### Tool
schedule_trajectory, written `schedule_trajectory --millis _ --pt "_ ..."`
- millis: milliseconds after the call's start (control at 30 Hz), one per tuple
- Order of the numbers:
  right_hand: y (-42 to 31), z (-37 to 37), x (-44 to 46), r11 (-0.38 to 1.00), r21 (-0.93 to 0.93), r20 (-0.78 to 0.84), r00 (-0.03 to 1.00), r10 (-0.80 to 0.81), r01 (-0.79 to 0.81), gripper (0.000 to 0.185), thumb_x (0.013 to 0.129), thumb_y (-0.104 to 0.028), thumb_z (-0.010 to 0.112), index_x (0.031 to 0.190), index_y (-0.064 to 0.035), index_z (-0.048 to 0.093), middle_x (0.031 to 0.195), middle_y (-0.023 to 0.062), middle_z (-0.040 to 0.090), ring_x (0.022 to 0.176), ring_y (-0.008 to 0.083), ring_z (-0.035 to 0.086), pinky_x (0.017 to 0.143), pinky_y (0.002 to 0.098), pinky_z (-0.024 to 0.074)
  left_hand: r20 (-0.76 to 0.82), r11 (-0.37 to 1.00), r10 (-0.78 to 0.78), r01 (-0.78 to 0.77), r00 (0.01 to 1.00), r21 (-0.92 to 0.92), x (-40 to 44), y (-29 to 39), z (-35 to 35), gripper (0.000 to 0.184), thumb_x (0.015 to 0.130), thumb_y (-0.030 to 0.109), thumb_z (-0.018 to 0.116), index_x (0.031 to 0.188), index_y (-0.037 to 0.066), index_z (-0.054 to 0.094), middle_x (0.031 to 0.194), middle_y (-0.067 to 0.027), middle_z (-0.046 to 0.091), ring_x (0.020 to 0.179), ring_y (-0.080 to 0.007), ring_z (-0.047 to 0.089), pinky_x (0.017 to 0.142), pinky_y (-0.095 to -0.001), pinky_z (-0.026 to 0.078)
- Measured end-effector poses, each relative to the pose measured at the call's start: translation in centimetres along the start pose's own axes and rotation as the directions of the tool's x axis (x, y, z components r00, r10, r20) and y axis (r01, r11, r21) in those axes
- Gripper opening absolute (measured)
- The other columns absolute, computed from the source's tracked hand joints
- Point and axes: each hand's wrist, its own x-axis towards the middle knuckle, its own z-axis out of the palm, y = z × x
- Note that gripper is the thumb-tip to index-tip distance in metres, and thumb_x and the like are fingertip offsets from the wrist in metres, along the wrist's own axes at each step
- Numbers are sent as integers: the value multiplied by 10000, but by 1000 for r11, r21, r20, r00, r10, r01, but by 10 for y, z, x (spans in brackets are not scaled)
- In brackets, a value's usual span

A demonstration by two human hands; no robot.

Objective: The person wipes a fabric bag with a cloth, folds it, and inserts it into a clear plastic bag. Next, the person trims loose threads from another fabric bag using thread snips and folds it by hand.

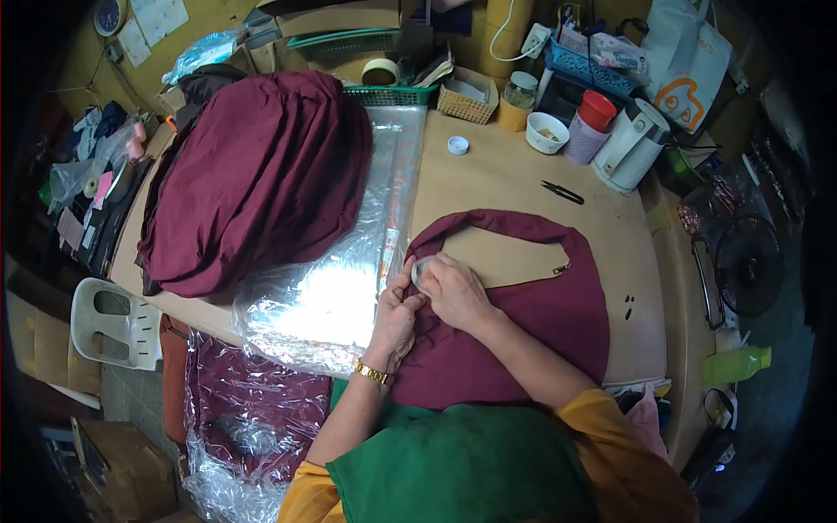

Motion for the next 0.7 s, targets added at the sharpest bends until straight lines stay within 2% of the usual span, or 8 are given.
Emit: schedule_trajectory --millis 100,167,300,367,467,533,633,700 --pt "-9 -54 -19 989 -130 237 971 -36 68 77 813 -50 633 784 6 590 857 165 578 865 368 596 757 454 465 21 822 291 -261 957 506 1 19 -6 681 814 -135 436 1480 -4 390 1546 -166 369 1431 -232 345 1162 -307 263" --pt "-9 -97 -13 944 -278 35 984 -173 176 18 773 -33 652 778 -45 640 908 115 612 942 335 587 802 451 458 124 303 697 -447 707 842 7 55 -6 549 845 -64 520 1390 -4 507 1509 -229 397 1429 -342 346 1168 -361 279" --pt "22 -134 9 824 -548 -137 957 -257 143 18 763 -63 673 766 -81 674 942 99 634 998 338 590 841 475 452 400 106 624 -580 672 808 -5 94 46 281 849 14 622 1126 44 663 1181 -202 631 1163 -378 566 1018 -469 419" --pt "53 -128 25 765 -617 -93 947 -306 187 14 764 -76 676 760 -90 677 944 101 641 1004 341 602 853 488 449 503 183 307 -569 808 802 -4 54 86 262 861 162 687 1077 14 669 1097 -186 648 1063 -376 598 968 -463 447" --pt "68 -118 47 801 -598 232 964 131 35 27 785 -98 667 762 -87 675 931 131 645 987 353 623 837 495 467 596 -164 340 -578 727 799 21 -13 105 416 902 289 650 1217 21 609 1086 -228 628 1042 -383 600 961 -460 451" --pt "65 -115 57 880 -466 42 991 124 -91 53 800 -99 653 757 -72 669 930 157 643 924 362 636 807 490 486 610 -238 361 -563 705 791 26 -12 108 429 904 273 647 1252 28 593 1068 -230 626 1014 -382 610 932 -457 469" --pt "67 -122 67 925 -367 -262 965 2 -101 59 800 -92 652 755 -55 663 909 160 633 886 363 638 778 478 493 543 25 142 -551 828 834 21 13 90 386 887 189 628 1252 61 616 964 -200 609 874 -359 621 802 -441 502" --pt "81 -127 76 937 -321 -388 922 1 -136 73 811 -97 641 760 -51 667 914 162 644 876 357 645 779 475 495 608 -250 282 -555 742 793 4 31 86 339 849 113 609 1181 97 678 856 -168 565 727 -312 594 666 -407 485"
